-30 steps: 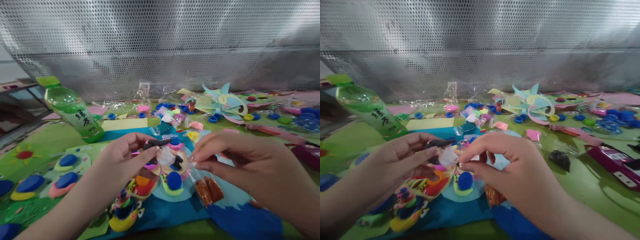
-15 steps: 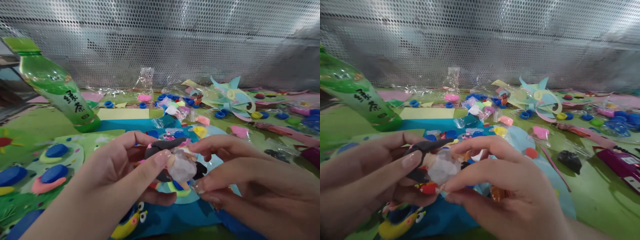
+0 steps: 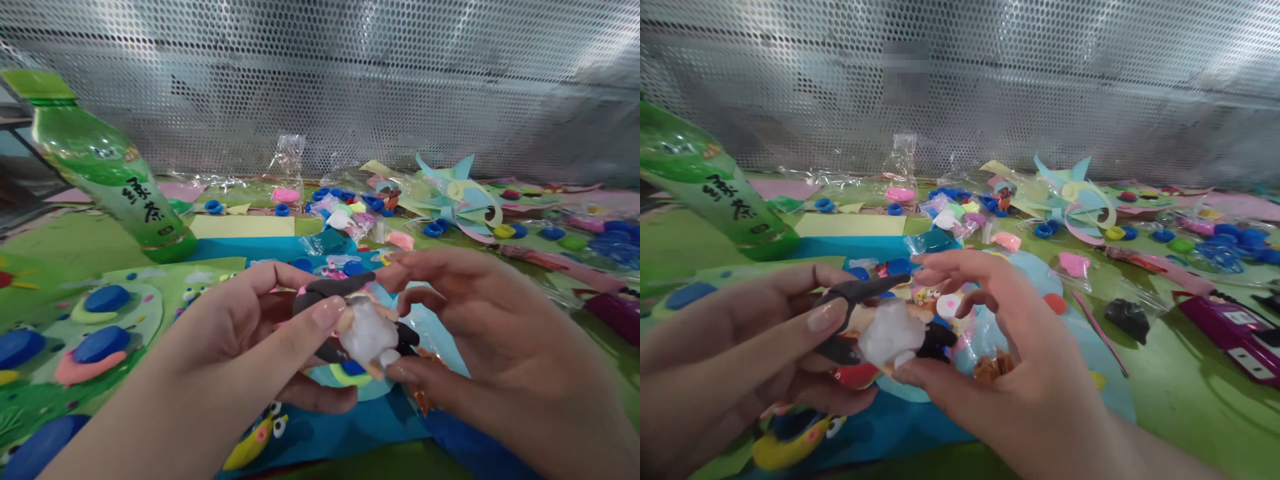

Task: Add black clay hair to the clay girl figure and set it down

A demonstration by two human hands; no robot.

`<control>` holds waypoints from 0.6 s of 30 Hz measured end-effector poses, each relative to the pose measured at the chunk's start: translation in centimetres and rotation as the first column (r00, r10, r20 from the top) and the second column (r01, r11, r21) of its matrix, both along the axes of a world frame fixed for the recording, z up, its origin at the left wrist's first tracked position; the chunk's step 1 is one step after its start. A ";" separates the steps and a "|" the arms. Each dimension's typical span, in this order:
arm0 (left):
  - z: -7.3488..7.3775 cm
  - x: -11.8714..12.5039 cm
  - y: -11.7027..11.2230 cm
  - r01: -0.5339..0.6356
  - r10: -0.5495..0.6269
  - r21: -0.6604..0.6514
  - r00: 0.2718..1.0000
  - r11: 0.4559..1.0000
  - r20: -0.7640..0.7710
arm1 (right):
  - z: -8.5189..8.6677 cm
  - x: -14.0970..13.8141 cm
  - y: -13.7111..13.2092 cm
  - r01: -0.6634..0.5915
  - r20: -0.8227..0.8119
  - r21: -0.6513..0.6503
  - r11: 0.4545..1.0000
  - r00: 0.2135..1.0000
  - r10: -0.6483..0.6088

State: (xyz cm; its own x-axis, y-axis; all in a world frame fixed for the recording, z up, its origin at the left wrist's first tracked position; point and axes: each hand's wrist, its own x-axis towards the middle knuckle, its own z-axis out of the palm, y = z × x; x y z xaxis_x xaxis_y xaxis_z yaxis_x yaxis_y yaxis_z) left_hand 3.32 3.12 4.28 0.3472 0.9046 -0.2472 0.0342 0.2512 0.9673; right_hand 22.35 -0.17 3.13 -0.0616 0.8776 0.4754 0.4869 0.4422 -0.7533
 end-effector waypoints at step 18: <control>1.3 0.9 -1.7 0.038 -0.041 0.045 0.997 0.998 0.065 | 0.0 -0.7 -0.4 -0.113 -0.131 -0.112 0.987 0.987 0.098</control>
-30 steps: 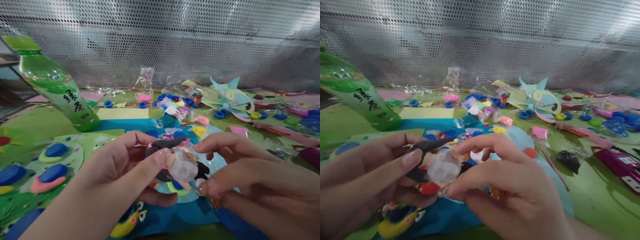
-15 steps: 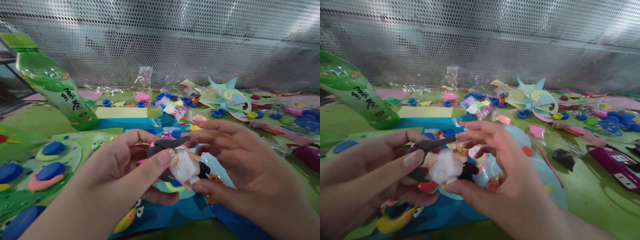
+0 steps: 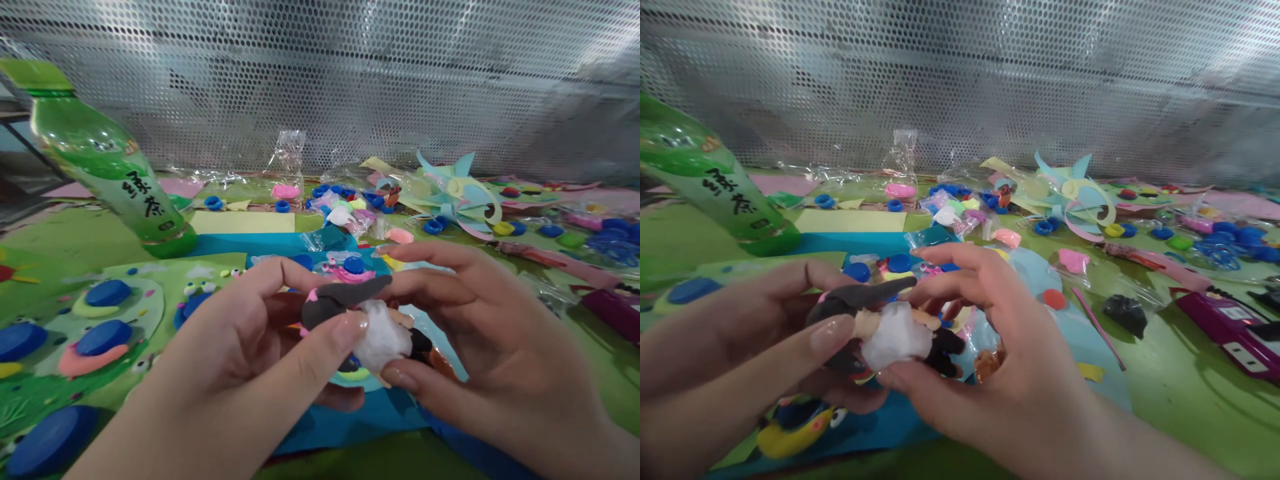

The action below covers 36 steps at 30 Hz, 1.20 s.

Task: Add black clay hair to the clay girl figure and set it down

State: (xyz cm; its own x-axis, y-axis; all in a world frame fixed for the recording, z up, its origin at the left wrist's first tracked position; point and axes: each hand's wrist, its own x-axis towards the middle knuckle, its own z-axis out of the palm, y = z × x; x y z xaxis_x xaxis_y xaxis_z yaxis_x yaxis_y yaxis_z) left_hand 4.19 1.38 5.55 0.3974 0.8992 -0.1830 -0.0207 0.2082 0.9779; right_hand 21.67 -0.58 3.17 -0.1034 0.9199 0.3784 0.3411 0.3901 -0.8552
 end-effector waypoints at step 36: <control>-1.5 0.8 -0.1 0.018 -0.040 0.223 0.995 0.975 0.090 | 0.9 -0.4 0.4 0.072 -0.103 -0.092 0.993 0.991 -0.081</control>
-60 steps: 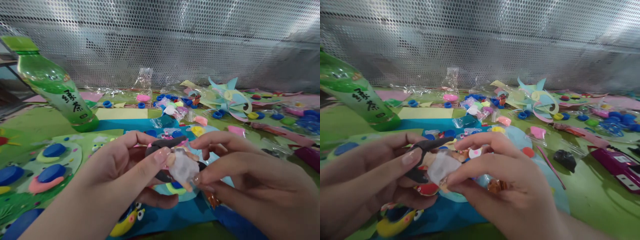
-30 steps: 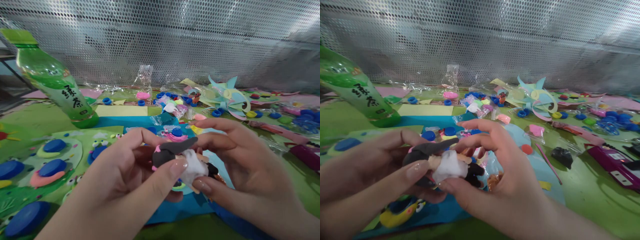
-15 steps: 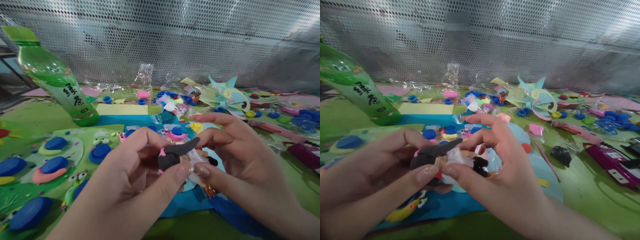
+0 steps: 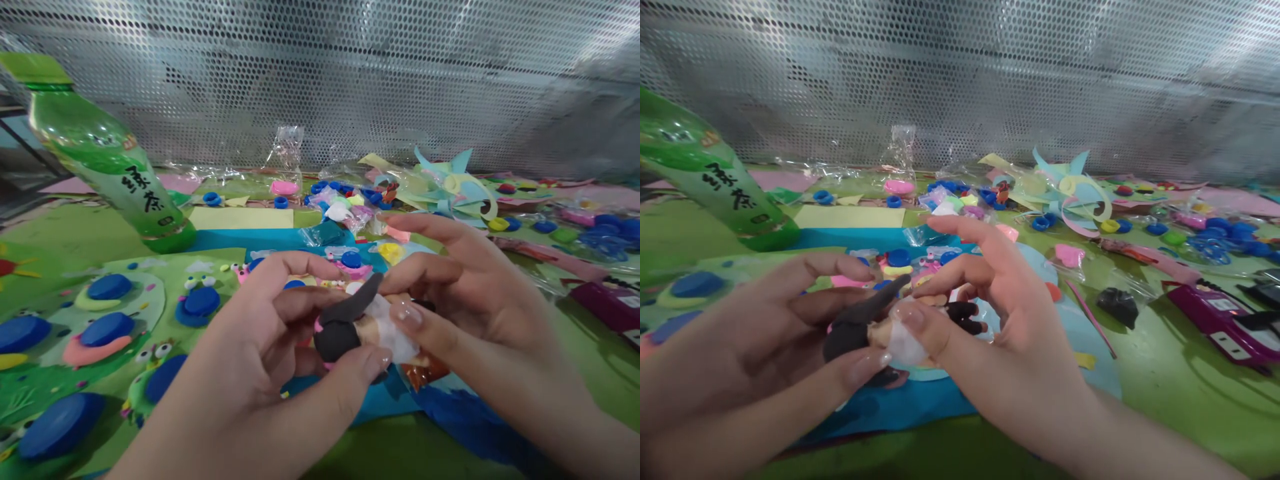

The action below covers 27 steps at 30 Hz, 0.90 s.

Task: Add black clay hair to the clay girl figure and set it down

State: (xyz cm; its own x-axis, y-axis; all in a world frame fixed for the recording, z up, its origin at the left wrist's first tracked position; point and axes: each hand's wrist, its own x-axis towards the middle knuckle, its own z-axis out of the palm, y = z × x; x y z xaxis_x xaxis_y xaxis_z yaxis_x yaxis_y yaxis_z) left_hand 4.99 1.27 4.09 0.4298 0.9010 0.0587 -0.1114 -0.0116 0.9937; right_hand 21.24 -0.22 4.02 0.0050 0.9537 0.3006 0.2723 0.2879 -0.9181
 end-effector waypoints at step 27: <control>-1.1 -1.0 0.3 0.222 -0.213 -0.096 0.972 0.970 0.100 | -0.5 -0.1 -0.4 -0.055 0.126 0.134 0.989 0.991 0.038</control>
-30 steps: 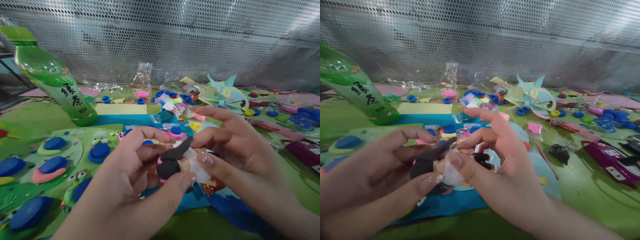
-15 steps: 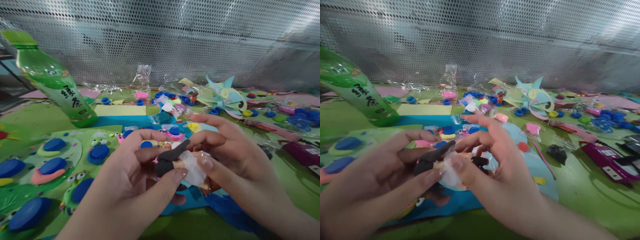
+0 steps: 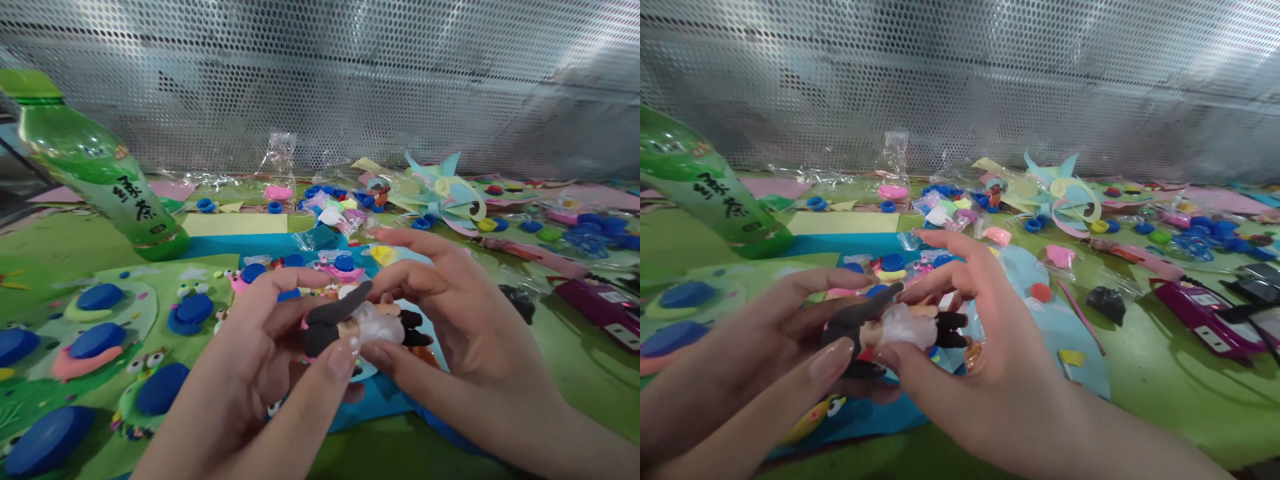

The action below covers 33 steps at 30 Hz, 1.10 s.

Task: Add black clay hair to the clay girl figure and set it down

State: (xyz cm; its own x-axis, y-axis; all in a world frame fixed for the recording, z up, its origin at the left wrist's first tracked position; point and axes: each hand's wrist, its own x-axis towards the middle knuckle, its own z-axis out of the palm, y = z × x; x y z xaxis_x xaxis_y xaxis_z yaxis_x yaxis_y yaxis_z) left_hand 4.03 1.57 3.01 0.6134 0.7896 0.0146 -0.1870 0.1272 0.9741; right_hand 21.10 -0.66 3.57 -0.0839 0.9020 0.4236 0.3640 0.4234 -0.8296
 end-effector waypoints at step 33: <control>0.9 1.6 -2.2 -0.325 0.455 0.450 0.863 0.832 -0.217 | 0.0 -0.7 -0.5 -0.080 -0.302 -0.192 0.978 0.953 0.018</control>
State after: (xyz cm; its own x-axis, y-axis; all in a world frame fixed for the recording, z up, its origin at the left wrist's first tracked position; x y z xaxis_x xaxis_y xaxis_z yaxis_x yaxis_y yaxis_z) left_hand 5.65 -0.61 3.92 0.2783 0.9314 0.2346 0.1730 -0.2889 0.9416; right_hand 20.36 -1.21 3.56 -0.0281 0.9685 0.2472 0.0712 0.2486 -0.9660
